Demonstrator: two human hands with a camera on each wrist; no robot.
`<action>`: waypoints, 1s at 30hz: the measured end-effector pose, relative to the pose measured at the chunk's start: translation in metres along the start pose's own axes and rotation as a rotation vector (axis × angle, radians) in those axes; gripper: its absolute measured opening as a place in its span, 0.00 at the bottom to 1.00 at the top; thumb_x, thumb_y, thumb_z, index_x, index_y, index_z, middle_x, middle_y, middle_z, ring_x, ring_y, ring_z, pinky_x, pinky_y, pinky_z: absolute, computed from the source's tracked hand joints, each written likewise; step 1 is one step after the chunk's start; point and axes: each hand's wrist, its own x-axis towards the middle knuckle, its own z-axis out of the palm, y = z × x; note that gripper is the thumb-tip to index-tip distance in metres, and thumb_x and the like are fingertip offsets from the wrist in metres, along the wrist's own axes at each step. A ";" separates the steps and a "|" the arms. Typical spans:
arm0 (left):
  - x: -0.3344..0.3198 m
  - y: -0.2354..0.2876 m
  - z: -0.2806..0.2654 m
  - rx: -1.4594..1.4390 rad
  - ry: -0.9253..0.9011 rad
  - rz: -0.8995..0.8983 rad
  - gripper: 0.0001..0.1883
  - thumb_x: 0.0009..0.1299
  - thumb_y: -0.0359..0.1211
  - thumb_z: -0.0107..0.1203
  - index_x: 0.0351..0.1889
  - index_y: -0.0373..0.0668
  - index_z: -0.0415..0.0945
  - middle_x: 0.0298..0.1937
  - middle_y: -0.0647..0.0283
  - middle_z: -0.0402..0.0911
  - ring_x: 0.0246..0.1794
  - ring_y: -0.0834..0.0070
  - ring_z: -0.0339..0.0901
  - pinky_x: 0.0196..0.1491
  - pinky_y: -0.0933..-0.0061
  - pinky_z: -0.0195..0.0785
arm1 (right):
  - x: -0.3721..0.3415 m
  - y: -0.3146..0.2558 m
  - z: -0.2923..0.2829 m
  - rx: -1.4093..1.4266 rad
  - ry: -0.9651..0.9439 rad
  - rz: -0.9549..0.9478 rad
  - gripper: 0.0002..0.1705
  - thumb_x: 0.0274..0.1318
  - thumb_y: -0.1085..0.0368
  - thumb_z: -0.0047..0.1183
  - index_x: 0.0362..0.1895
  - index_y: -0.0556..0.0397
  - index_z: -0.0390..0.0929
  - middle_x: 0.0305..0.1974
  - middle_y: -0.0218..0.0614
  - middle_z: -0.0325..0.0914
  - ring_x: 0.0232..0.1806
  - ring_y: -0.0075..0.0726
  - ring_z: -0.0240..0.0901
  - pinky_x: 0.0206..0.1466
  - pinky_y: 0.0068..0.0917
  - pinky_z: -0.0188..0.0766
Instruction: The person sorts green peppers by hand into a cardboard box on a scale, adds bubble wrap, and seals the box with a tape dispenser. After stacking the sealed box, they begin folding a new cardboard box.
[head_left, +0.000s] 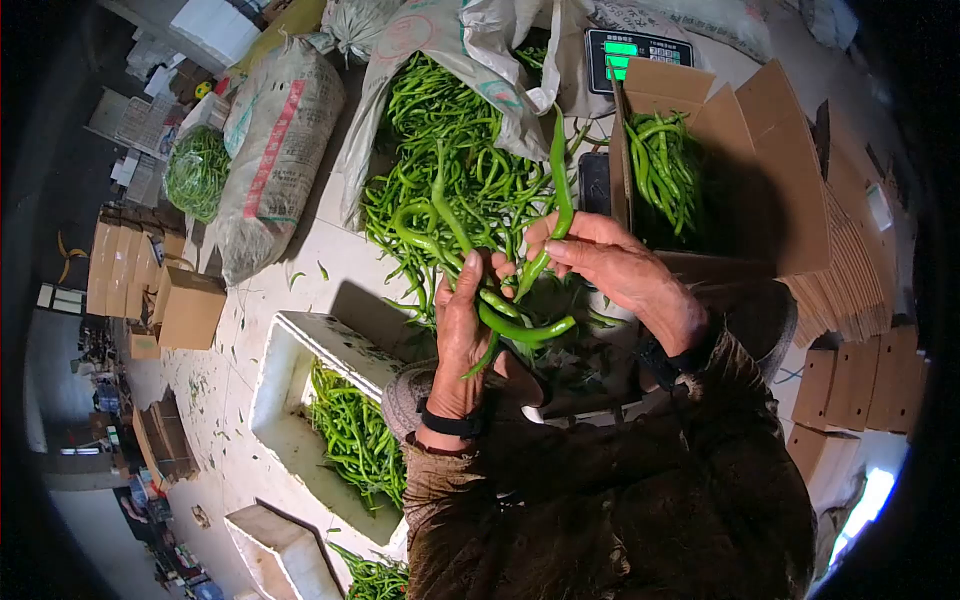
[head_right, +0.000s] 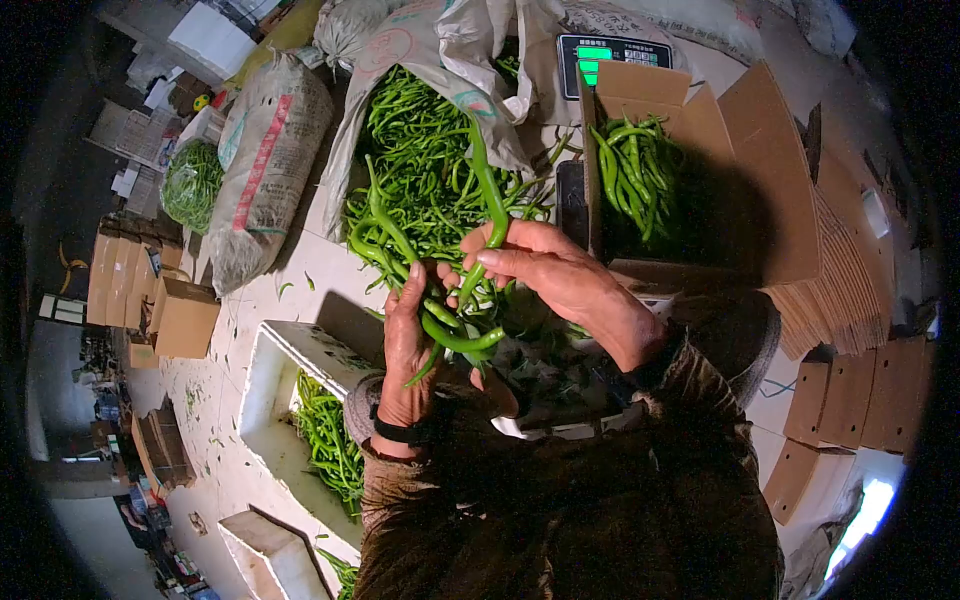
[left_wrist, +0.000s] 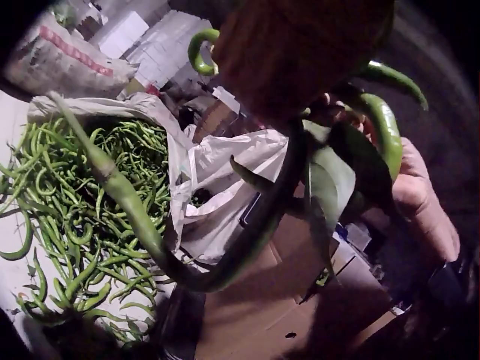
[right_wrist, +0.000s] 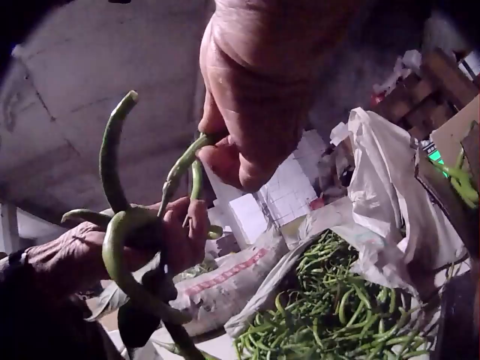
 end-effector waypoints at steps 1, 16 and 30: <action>0.001 -0.001 -0.002 -0.020 0.013 -0.003 0.12 0.72 0.36 0.53 0.45 0.37 0.71 0.34 0.60 0.80 0.31 0.75 0.78 0.31 0.76 0.74 | 0.001 0.003 0.001 0.033 -0.010 0.015 0.15 0.63 0.63 0.51 0.51 0.58 0.74 0.42 0.33 0.76 0.38 0.21 0.65 0.44 0.21 0.63; 0.008 0.003 -0.006 -0.309 -0.136 -0.018 0.13 0.73 0.37 0.51 0.47 0.37 0.70 0.35 0.64 0.75 0.30 0.75 0.72 0.33 0.76 0.70 | -0.019 0.023 -0.011 0.486 0.107 -0.095 0.12 0.65 0.65 0.46 0.48 0.57 0.74 0.40 0.32 0.73 0.36 0.21 0.63 0.42 0.20 0.63; 0.001 0.004 0.001 -0.144 -0.161 0.087 0.13 0.69 0.31 0.54 0.50 0.37 0.69 0.49 0.50 0.76 0.20 0.83 0.65 0.21 0.84 0.61 | -0.025 -0.022 -0.046 0.522 0.223 -0.222 0.16 0.66 0.63 0.45 0.52 0.62 0.71 0.40 0.34 0.70 0.35 0.21 0.61 0.43 0.19 0.62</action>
